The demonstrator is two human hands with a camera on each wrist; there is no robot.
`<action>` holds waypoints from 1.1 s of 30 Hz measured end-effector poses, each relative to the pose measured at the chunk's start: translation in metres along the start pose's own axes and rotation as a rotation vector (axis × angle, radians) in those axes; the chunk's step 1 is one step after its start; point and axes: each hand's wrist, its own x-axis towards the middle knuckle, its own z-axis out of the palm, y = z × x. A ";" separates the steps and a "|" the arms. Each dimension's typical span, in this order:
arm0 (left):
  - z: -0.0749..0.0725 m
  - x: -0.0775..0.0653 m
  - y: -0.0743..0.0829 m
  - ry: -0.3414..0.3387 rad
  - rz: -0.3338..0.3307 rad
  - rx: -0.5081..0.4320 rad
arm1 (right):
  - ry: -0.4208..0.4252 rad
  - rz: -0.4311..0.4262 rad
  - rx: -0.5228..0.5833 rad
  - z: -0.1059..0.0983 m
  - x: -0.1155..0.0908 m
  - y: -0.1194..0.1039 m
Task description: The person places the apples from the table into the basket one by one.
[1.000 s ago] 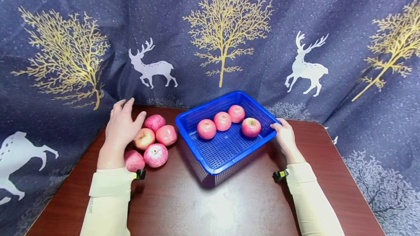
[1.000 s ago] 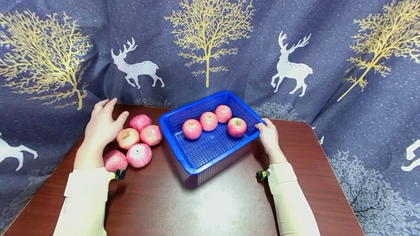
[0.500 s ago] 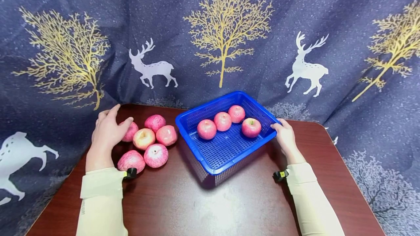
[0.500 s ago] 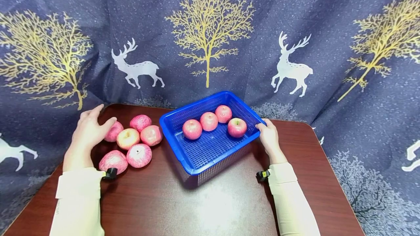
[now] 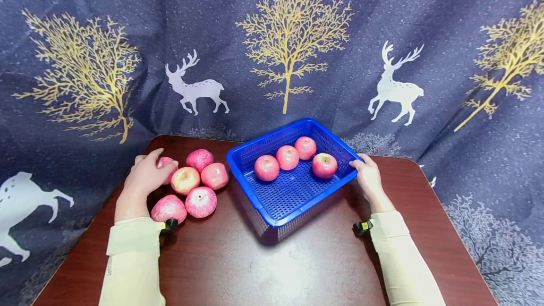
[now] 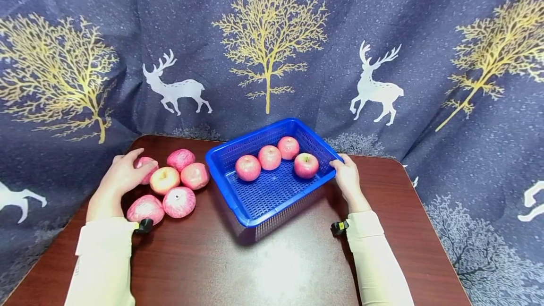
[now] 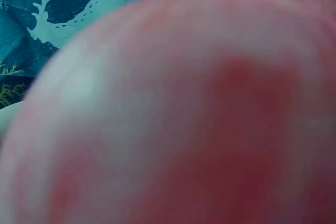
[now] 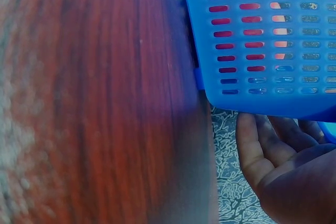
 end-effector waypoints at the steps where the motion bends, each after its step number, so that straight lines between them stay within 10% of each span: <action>1: 0.001 0.000 -0.001 -0.010 0.000 0.002 | -0.002 0.002 0.000 0.000 0.000 0.000; 33: 0.006 0.004 -0.005 -0.018 -0.020 0.003 | 0.004 0.013 -0.013 -0.001 0.002 0.001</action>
